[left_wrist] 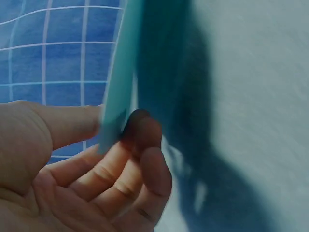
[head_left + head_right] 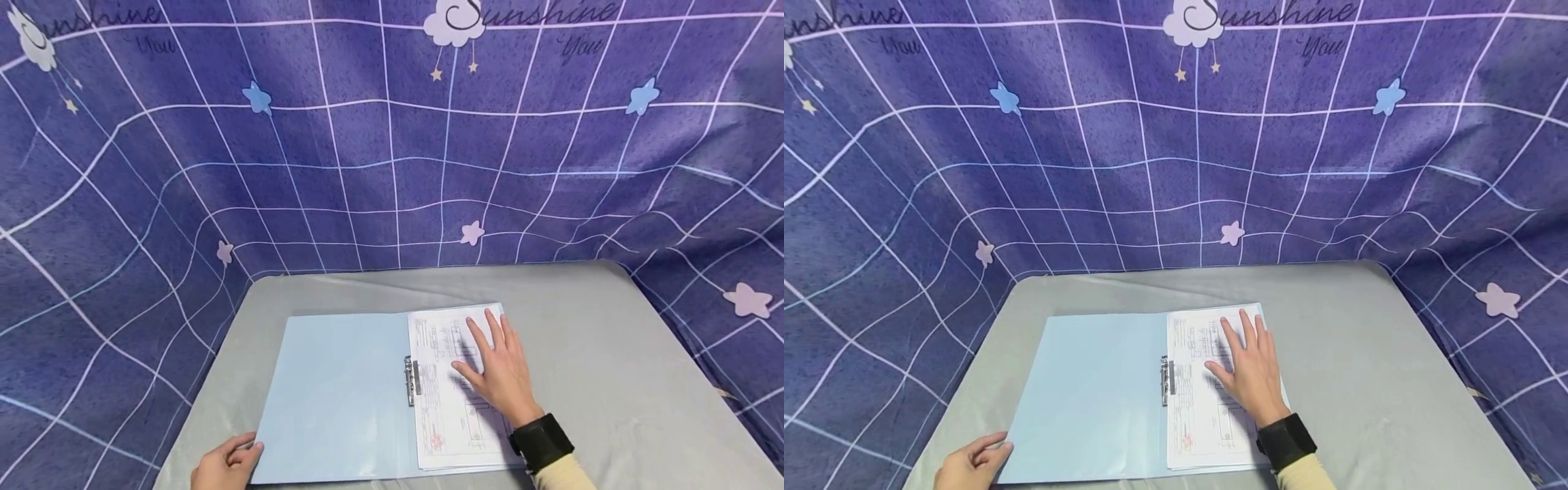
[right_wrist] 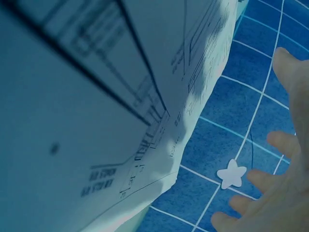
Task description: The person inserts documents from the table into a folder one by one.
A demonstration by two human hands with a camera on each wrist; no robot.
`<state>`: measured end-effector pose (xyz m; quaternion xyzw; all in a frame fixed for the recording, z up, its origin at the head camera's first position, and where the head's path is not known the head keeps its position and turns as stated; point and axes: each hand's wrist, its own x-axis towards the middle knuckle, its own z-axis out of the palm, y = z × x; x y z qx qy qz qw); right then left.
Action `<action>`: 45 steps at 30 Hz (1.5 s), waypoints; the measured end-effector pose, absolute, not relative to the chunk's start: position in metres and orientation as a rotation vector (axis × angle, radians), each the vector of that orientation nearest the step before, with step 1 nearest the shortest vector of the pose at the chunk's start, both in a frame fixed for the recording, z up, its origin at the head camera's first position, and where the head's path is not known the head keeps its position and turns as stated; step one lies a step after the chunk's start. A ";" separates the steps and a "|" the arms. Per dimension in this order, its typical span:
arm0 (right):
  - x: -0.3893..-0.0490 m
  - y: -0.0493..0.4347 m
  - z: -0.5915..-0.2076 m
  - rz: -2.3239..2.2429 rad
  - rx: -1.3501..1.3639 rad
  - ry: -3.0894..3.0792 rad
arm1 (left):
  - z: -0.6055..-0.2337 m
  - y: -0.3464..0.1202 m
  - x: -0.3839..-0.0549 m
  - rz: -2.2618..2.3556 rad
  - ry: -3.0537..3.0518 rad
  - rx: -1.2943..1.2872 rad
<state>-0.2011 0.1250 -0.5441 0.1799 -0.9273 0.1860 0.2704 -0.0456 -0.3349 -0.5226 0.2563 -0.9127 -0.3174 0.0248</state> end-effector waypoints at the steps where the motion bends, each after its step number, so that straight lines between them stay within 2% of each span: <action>1: -0.201 0.125 -0.546 0.508 0.475 -2.503 | -0.518 -0.333 -0.045 -1.020 -2.797 0.820; 5: -0.200 0.126 -0.550 0.533 0.442 -2.504 | -0.497 -0.318 -0.041 -1.178 -2.584 0.897; 8: -0.199 0.127 -0.551 0.545 0.431 -2.513 | -0.478 -0.300 -0.037 -1.302 -2.382 0.833; 15: -0.198 0.129 -0.550 0.562 0.406 -2.543 | -0.435 -0.237 -0.039 -1.611 -1.978 0.313; 21: -0.200 0.133 -0.547 0.534 0.424 -2.534 | -0.423 -0.189 -0.053 -1.735 -1.853 -0.141; 25: -0.200 0.135 -0.546 0.581 0.394 -2.489 | -0.426 -0.162 -0.078 -1.698 -1.913 -0.350; 30: -0.194 0.143 -0.544 0.743 0.304 -2.396 | -0.440 -0.129 -0.111 -1.439 -2.149 -0.517; 37: -0.175 0.192 -0.532 0.877 0.138 -2.293 | -0.475 -0.079 -0.142 -1.149 -2.413 -0.811; 45: -0.153 0.235 -0.528 0.869 -0.070 -2.277 | -0.511 -0.052 -0.167 -0.782 -2.627 -1.003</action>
